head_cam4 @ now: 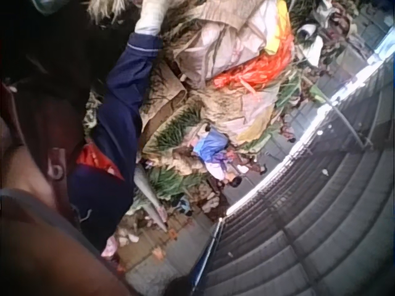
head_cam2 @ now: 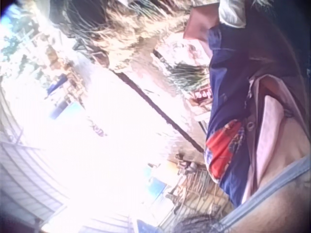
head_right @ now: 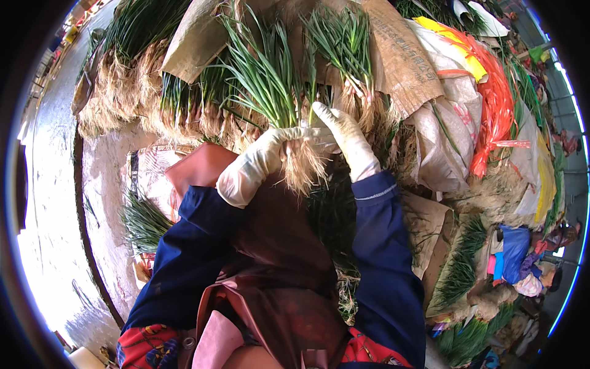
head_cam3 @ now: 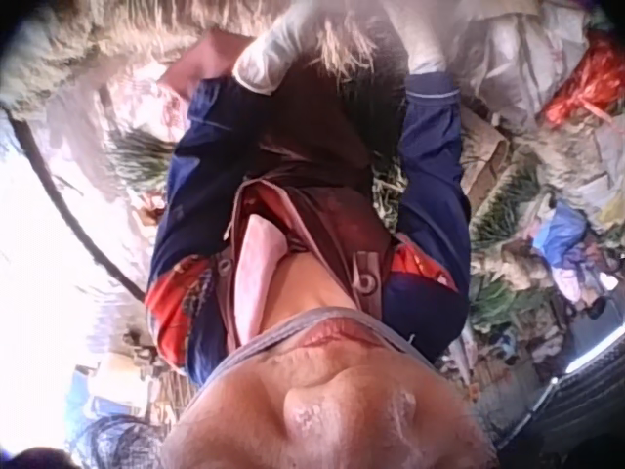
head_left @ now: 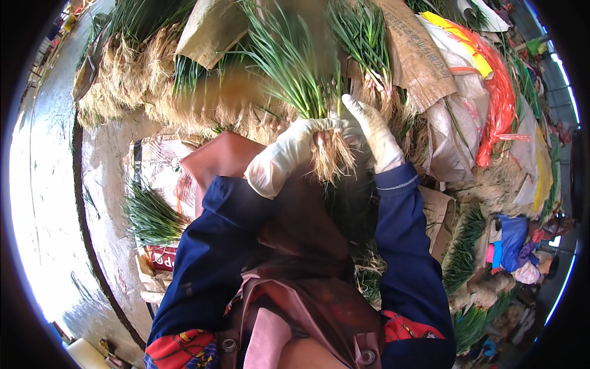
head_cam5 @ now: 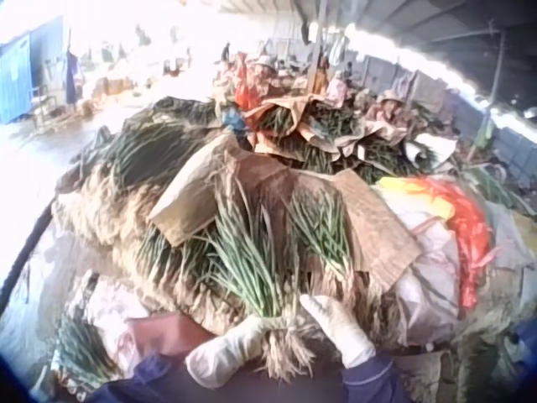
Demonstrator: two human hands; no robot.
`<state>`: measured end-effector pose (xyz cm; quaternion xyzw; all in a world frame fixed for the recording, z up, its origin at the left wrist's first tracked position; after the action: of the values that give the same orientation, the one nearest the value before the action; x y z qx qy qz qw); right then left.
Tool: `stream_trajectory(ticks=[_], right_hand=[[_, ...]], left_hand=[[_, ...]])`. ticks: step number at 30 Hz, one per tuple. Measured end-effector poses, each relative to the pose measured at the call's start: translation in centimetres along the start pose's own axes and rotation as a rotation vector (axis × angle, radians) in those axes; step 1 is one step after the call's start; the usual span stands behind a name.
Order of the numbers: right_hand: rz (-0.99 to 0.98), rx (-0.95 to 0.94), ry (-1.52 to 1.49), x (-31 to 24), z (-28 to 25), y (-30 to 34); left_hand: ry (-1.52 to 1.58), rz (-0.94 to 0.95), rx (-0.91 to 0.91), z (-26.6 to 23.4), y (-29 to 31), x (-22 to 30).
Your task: The person, wearing gloves and an apron, sorts and cleans bunches of scallions by hand. They pick up bunches, remove dried or yellowed outer leaves, and place the cleaned scallions onto separate piles or burlap mats on the ground.
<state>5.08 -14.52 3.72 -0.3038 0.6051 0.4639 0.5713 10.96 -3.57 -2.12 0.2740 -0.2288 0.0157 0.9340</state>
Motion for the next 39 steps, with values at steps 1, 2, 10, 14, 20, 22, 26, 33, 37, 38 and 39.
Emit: stream_trajectory(ticks=[1, 2, 10, 14, 20, 22, 26, 33, 37, 38, 39], right_hand=[[0.016, -0.017, -0.194, 1.1, 0.3, -0.7], [0.032, -0.037, -0.385, 2.4, 0.6, -1.6], [0.019, 0.072, -0.806, 4.4, 2.2, -3.4], [0.046, -0.385, -1.329, 4.5, 4.1, -5.0], [-0.542, 0.381, 0.038, 3.8, -3.8, -5.4], [-0.414, 0.456, 0.608, 1.7, -6.8, -3.1], [0.334, -0.886, 1.025, 9.9, -4.3, 5.4], [-0.010, -0.066, 0.417, 0.0, -2.1, -1.3], [-0.142, -0.152, 0.442, 1.4, -2.2, -7.8], [-0.143, -0.237, 0.505, 0.7, -1.8, -7.5], [-0.157, -0.303, 0.510, -0.4, -1.7, -7.1]], left_hand=[[0.007, 0.010, -0.031, 0.3, 0.3, 0.0], [0.016, 0.023, -0.063, 0.8, 0.8, 0.2], [0.086, -0.007, -0.219, 0.8, 1.6, 0.1], [0.214, -0.022, -0.362, 2.3, 2.2, 0.1], [0.123, -0.012, -0.212, 1.2, 2.1, 0.1], [0.086, -0.061, -0.075, 1.0, 2.9, -0.2], [-0.045, 0.021, 0.031, -1.2, 3.6, -0.2], [-0.150, -0.077, 0.089, -2.4, 2.5, -1.1], [-0.309, -0.051, 0.104, -0.8, 2.9, -0.5], [-0.326, -0.059, 0.136, -0.4, 4.1, -0.1], [-0.314, -0.031, 0.140, -1.5, 3.6, -0.1]])
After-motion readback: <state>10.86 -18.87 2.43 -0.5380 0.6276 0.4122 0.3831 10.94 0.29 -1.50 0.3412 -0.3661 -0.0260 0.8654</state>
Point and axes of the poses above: each hand's wrist, its own y-axis away from the middle knuckle, its own z-axis out of the palm, x = y × z, the point moved 6 cm from there along -y, towards the middle knuckle, and after that the axes turned 12 degrees about -z, right-handed, at the moved point
